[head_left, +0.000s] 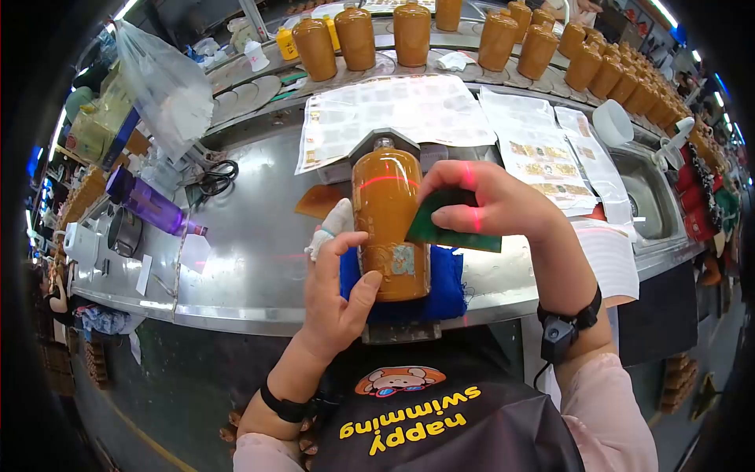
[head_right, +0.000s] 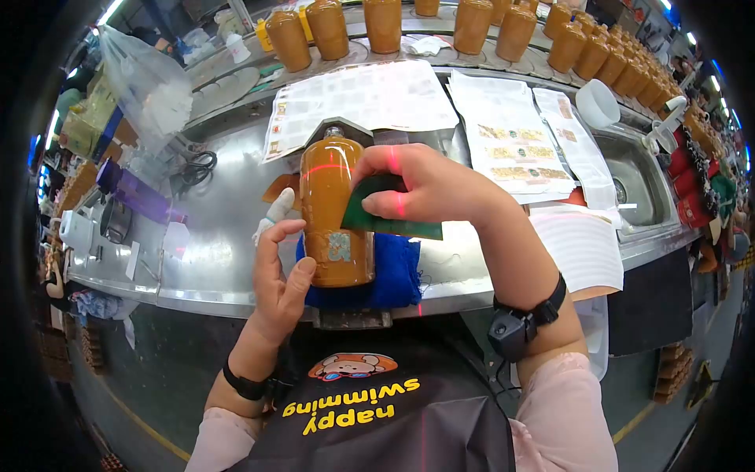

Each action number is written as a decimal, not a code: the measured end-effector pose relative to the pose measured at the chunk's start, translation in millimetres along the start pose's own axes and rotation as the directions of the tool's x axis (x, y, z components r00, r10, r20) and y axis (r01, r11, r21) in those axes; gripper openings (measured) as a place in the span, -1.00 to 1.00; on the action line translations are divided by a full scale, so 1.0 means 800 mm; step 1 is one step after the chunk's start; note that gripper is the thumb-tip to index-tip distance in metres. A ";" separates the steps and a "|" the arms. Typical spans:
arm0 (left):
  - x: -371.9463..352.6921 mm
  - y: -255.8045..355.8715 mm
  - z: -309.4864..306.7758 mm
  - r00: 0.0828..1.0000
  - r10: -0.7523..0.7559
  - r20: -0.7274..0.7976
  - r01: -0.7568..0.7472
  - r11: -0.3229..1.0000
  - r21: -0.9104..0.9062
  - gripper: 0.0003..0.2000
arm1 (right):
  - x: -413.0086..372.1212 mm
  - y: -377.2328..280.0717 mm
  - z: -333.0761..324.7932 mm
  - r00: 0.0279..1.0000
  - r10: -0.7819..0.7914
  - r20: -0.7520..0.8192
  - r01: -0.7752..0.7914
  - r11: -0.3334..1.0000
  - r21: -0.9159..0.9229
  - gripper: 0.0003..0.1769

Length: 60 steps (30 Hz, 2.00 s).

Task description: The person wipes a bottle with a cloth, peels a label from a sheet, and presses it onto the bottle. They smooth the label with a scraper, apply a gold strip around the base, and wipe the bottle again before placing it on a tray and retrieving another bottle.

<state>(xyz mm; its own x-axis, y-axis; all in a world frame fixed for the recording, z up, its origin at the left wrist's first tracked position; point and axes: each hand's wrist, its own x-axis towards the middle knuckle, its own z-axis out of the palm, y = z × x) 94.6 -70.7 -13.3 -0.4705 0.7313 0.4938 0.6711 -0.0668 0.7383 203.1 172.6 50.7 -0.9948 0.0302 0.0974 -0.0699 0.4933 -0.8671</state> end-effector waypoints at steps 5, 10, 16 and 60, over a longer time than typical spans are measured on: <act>0.013 0.003 0.004 0.998 0.069 0.010 -0.070 0.996 0.046 -0.69 | 0.019 0.003 -0.005 0.986 -0.091 0.138 0.079 0.992 0.096 -0.69; 0.036 0.020 0.010 0.982 0.185 0.036 -0.187 0.948 0.256 -0.76 | 0.000 0.004 -0.010 0.991 -0.096 0.089 0.077 0.976 0.205 -0.69; 0.047 0.031 0.011 0.968 0.229 0.100 -0.250 0.891 0.378 -0.87 | -0.021 0.003 0.014 0.965 -0.215 -0.149 0.211 0.977 -0.041 -0.70; -0.011 -0.003 -0.007 0.967 0.253 -0.019 -0.242 0.942 0.231 -0.74 | -0.038 -0.004 0.063 0.868 -0.448 -0.213 0.315 0.829 -0.462 -0.76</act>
<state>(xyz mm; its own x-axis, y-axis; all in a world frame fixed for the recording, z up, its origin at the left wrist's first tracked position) 94.1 -80.9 -17.2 -0.2963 0.6776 0.6731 0.8785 -0.0832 0.4704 229.6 126.7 25.7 -0.8168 -0.0097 0.5769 -0.3368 0.8199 -0.4630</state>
